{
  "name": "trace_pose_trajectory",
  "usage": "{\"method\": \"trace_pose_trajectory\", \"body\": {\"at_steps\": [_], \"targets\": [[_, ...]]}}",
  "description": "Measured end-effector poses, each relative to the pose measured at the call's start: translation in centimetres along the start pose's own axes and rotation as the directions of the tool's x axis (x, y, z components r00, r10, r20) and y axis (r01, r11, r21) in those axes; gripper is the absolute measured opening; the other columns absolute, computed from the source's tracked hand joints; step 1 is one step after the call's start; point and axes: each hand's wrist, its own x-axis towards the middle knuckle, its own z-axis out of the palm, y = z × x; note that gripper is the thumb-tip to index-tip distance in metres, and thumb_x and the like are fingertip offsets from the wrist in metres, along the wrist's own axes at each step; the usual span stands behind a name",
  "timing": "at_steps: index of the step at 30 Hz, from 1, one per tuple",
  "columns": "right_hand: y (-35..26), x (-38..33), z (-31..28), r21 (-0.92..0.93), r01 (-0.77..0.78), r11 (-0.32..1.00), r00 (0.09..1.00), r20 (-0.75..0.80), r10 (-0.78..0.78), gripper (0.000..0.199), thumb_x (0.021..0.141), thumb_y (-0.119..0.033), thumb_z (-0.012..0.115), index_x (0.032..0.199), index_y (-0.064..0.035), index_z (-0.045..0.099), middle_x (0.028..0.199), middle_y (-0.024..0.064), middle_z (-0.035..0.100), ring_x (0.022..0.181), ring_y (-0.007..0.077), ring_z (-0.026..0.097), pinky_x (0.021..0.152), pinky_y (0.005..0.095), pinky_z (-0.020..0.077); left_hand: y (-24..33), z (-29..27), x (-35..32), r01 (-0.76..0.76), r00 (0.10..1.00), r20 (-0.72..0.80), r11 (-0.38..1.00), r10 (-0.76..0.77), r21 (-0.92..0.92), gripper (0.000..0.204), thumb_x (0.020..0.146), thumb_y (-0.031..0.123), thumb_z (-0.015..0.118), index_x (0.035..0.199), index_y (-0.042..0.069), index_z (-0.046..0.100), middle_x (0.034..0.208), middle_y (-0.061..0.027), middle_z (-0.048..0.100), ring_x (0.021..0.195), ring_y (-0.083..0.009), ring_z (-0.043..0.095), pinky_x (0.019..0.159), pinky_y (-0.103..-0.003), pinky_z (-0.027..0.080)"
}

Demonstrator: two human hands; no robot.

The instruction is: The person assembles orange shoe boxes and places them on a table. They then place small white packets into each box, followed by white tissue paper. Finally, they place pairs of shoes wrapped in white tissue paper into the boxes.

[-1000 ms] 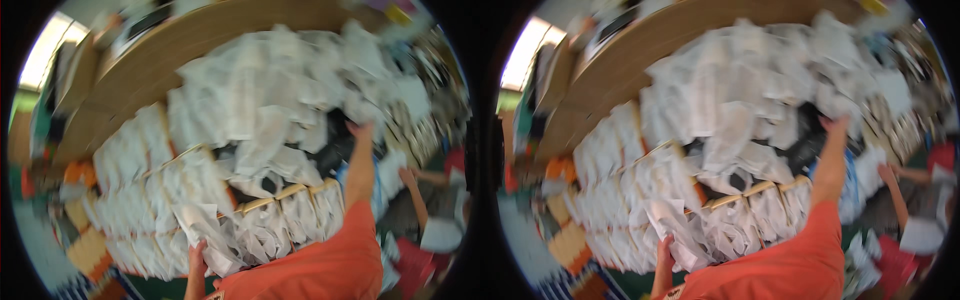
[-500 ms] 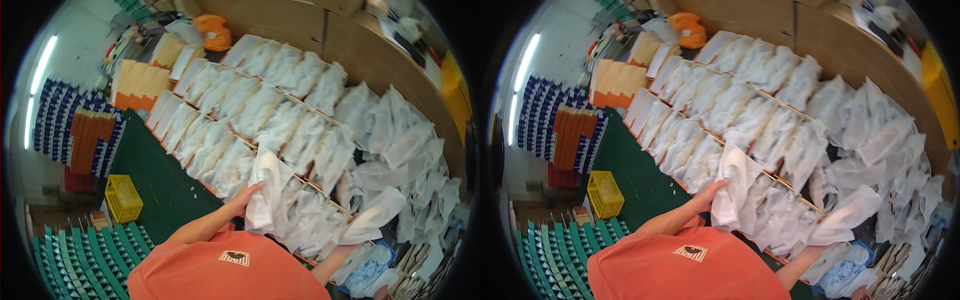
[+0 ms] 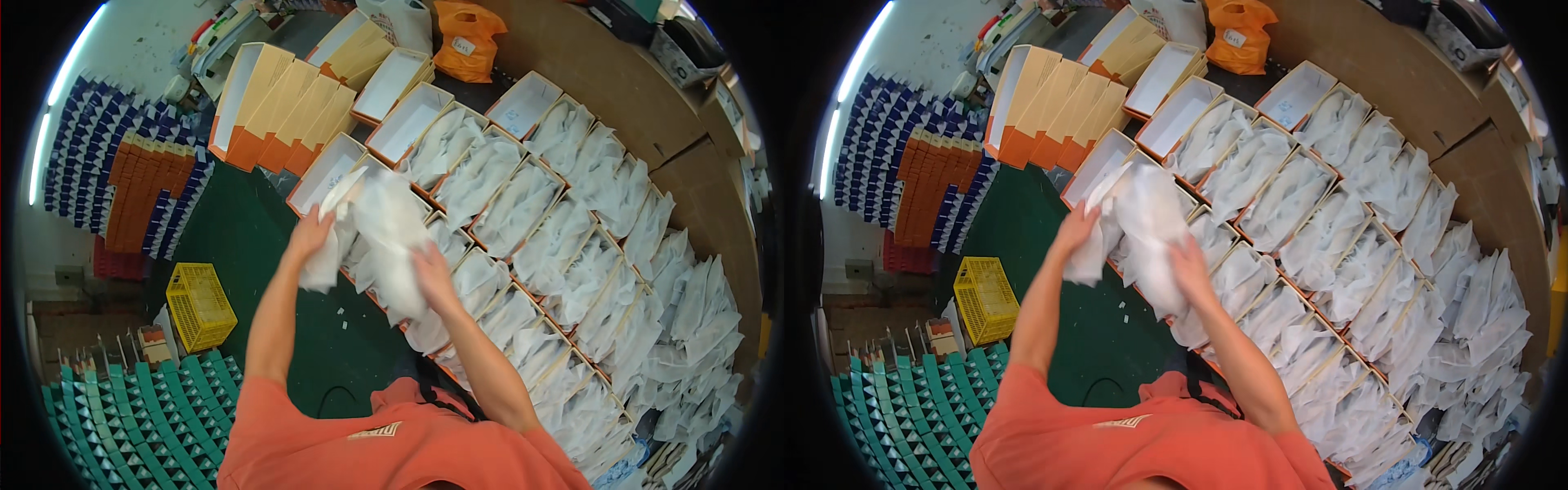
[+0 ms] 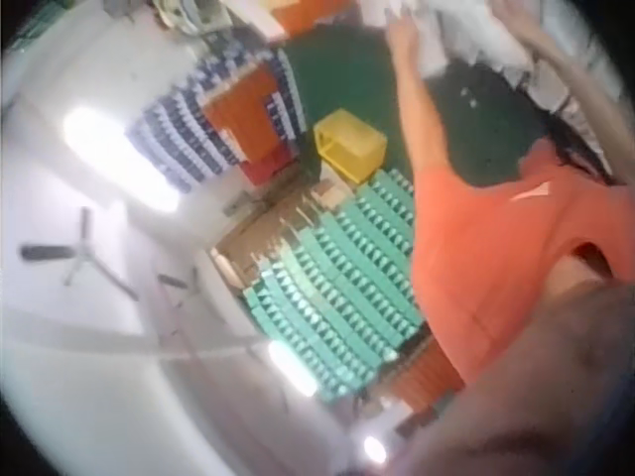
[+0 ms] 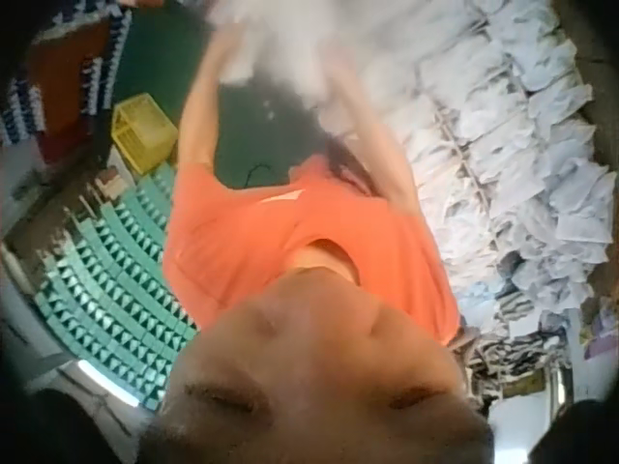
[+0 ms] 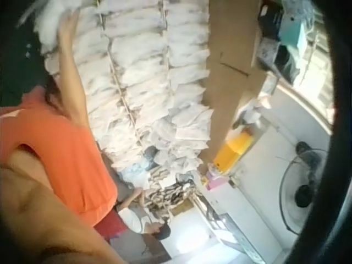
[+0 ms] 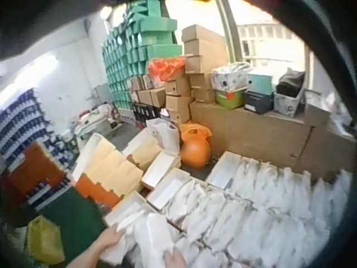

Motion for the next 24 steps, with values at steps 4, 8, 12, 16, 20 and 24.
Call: {"method": "trace_pose_trajectory", "body": {"at_steps": [4,8,12,16,20,24], "targets": [[-12.9,-1.7,9.0,0.182,0.099,0.978,0.880,0.444,-0.171,0.072,0.098,-0.038,0.057,0.147,0.0072,0.030,0.145,0.0283,0.044,0.131,0.0381,0.048,0.108,0.0373,0.0404,-8.0,1.2,9.6,-0.269,0.918,0.230,0.933,0.324,-0.238,0.086,0.095,0.054,0.053,0.147,-0.010,0.030,0.149,-0.0320,0.037,0.142,-0.0385,0.036,0.116,-0.041,0.029],[-12.1,-6.9,-0.1,0.357,0.463,0.811,0.705,0.407,-0.581,0.060,0.093,-0.024,0.066,0.143,-0.0013,0.044,0.134,0.0194,0.056,0.124,0.0319,0.056,0.105,0.0398,0.0441,-4.6,11.9,9.7,-0.204,0.979,0.024,0.975,0.202,0.089,0.087,0.095,0.053,0.052,0.152,-0.005,0.022,0.159,-0.0282,0.019,0.149,-0.0398,0.017,0.122,-0.045,0.011],[1.0,-13.9,-15.7,0.010,0.206,0.978,0.974,0.090,-0.206,0.037,0.089,-0.014,0.066,0.125,-0.0083,0.063,0.111,0.0127,0.068,0.105,0.0267,0.066,0.091,0.0371,0.0524,-12.1,13.4,11.1,-0.315,0.949,0.148,0.829,0.278,0.463,0.057,0.101,0.038,0.047,0.149,0.010,0.042,0.162,-0.0238,0.010,0.150,-0.0385,0.006,0.123,-0.048,0.002],[10.3,-23.7,-37.7,-0.227,-0.292,0.929,0.555,-0.831,-0.028,0.020,0.090,-0.010,0.063,0.109,-0.0030,0.068,0.098,0.0115,0.071,0.085,0.0223,0.067,0.077,0.0330,0.0533,-6.1,13.0,7.2,-0.360,0.731,-0.489,0.878,0.475,0.315,0.066,0.097,0.034,0.059,0.140,-0.012,0.041,0.145,-0.0321,0.041,0.136,-0.0435,0.039,0.116,-0.047,0.028],[21.7,-35.5,-56.9,-0.215,-0.728,0.651,0.173,-0.976,-0.128,0.036,0.086,-0.020,0.065,0.115,-0.0001,0.065,0.109,0.0222,0.066,0.103,0.0390,0.064,0.090,0.0418,0.0514,11.2,16.3,-4.1,-0.521,0.693,-0.511,0.843,0.509,0.134,0.051,0.096,0.024,0.061,0.136,-0.005,0.049,0.137,-0.0243,0.053,0.126,-0.0386,0.050,0.110,-0.045,0.036],[29.3,-37.6,-66.7,-0.178,-0.813,0.555,0.290,-0.949,0.120,0.048,0.080,-0.019,0.066,0.125,-0.0052,0.058,0.122,0.0233,0.060,0.115,0.0420,0.057,0.097,0.0497,0.0480,29.6,24.9,-20.1,-0.712,0.685,-0.139,0.617,0.715,-0.335,0.037,0.093,0.006,0.061,0.129,-0.001,0.056,0.133,-0.0175,0.056,0.122,-0.0293,0.055,0.102,-0.037,0.044]]}}
